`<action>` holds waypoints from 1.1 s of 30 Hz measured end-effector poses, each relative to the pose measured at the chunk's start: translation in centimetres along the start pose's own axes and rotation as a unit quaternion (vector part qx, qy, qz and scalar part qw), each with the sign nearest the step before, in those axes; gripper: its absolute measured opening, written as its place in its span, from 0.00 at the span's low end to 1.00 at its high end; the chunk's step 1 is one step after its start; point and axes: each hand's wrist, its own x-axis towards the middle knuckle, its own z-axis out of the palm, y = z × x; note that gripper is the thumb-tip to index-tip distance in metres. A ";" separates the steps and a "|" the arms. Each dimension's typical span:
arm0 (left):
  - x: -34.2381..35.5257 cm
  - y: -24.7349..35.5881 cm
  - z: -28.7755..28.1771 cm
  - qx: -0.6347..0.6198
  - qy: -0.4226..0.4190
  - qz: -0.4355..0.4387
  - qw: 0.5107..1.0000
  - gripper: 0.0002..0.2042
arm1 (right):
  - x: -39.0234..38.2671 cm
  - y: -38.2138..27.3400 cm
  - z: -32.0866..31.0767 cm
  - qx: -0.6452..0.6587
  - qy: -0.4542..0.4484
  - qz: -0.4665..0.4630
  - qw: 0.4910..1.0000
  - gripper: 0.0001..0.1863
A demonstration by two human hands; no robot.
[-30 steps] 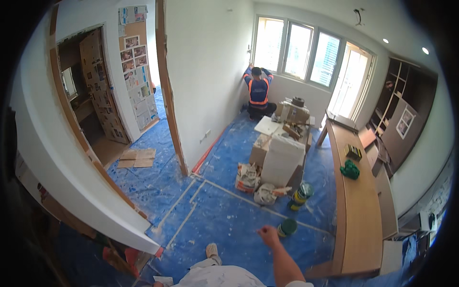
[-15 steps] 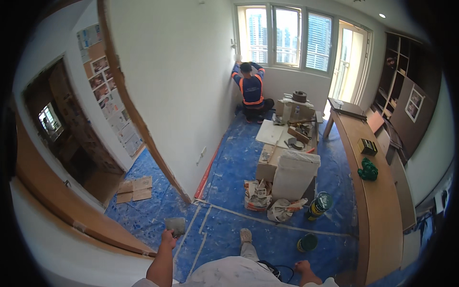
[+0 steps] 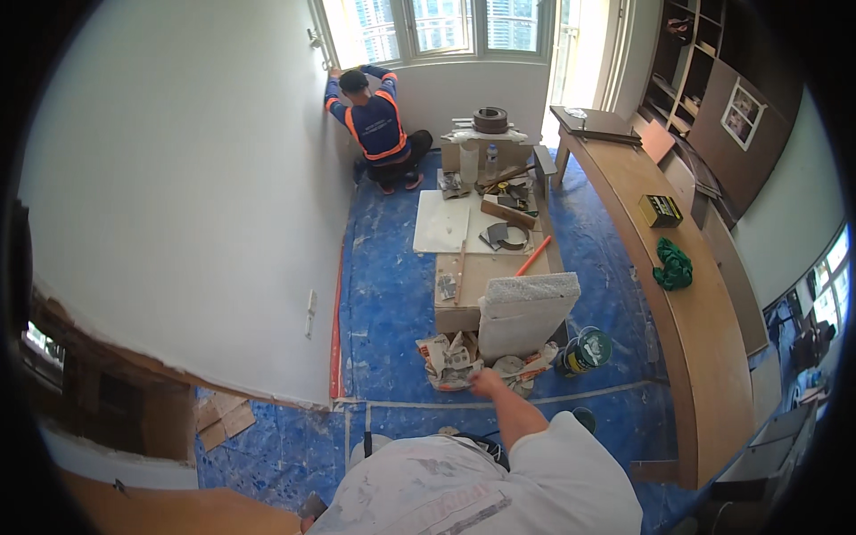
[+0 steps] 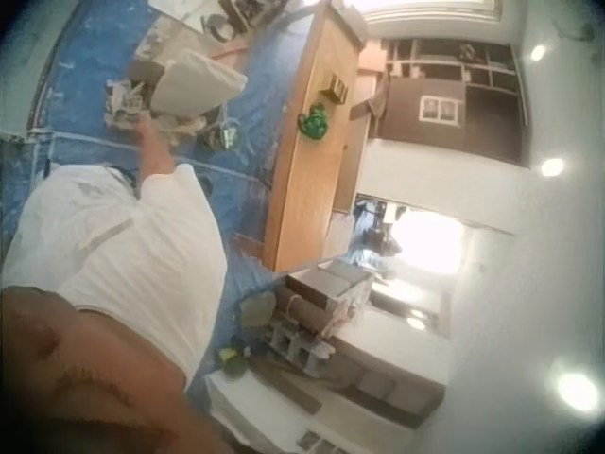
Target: The person prepares a white powder compound on a flat board using two metal trowels. They scoop the powder from a paper bag and mix it into a pile on the board.
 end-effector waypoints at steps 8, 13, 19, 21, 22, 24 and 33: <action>8.8 8.7 20.3 0.032 -0.041 -0.068 0.996 0.17 | 20.0 -17.5 -2.8 0.267 -0.077 0.009 0.961 0.17; 15.2 19.4 38.0 0.104 -0.116 -0.078 0.985 0.16 | 25.0 -15.6 -4.7 0.205 -0.058 0.100 0.972 0.18; 13.0 26.4 69.0 0.356 -0.279 0.075 0.889 0.11 | 28.7 -14.7 -10.7 0.256 0.076 0.231 0.935 0.19; 10.7 25.8 78.4 0.378 -0.322 0.083 0.864 0.10 | 30.6 -11.1 -10.2 0.268 0.141 0.283 0.910 0.18; 10.2 25.5 82.2 0.388 -0.344 0.088 0.851 0.09 | 32.0 -9.8 -10.1 0.273 0.173 0.309 0.895 0.17; 9.2 24.6 88.4 0.409 -0.359 0.082 0.835 0.08 | 35.2 -7.9 -10.3 0.297 0.205 0.342 0.868 0.16; 6.0 15.8 104.7 0.628 -0.336 -0.002 0.702 0.12 | 45.8 -4.7 -14.1 0.297 0.171 0.440 0.830 0.21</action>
